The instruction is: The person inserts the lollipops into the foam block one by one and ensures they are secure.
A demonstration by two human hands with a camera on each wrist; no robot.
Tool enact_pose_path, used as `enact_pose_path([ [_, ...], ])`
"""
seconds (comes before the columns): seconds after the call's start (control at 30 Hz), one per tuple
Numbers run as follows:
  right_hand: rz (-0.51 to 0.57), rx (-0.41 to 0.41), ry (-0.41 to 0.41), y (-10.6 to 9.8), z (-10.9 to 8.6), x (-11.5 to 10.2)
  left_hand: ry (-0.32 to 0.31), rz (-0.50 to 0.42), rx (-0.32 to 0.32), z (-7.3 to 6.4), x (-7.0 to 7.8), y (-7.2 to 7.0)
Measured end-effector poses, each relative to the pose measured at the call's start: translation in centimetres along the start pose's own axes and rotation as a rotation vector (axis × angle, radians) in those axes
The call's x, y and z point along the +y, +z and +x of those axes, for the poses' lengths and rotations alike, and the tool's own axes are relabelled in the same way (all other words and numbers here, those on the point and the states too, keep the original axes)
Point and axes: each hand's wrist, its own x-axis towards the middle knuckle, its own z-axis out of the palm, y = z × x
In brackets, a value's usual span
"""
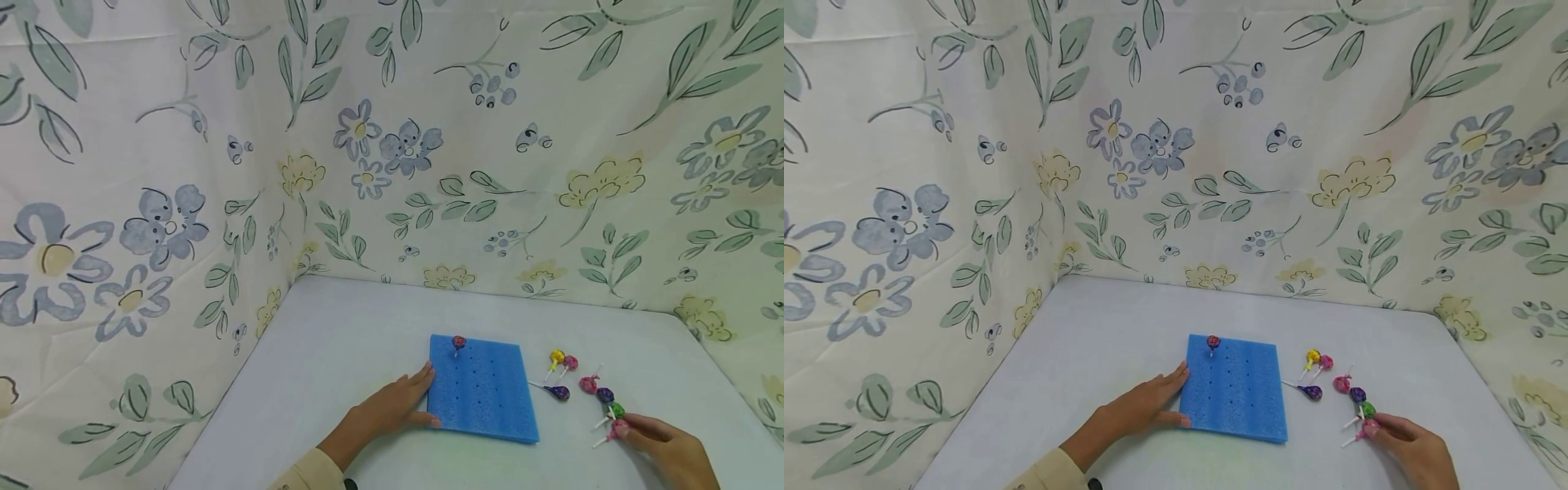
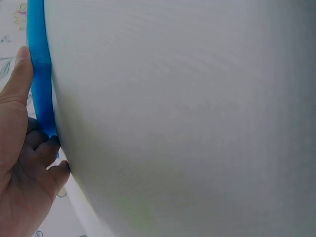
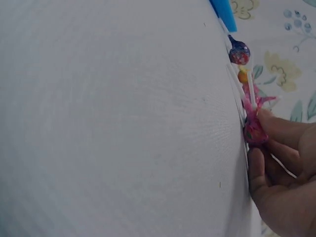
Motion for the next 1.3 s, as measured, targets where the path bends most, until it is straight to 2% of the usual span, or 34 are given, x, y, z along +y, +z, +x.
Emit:
enact_pose_path([
  [0.5,-0.092,-0.006,-0.056,0.5,0.1,0.2,0.010,-0.010,0.006,0.0,0.0,-0.1],
  [0.63,-0.087,0.020,-0.070,0.6,-0.1,0.1,0.013,-0.007,0.006,0.0,0.0,-0.1],
  [0.83,0.054,0.066,-0.091,0.6,-1.1,-0.9,0.023,-0.002,0.009,0.0,-0.1,0.0],
  [1.13,0.439,0.055,-0.199,0.8,-2.5,-2.0,-0.011,-0.007,0.000,-0.2,0.3,-0.3],
  [1.3,0.514,0.064,-0.194,1.2,-2.5,-2.6,-0.014,-0.020,0.001,-0.3,0.3,-0.3],
])
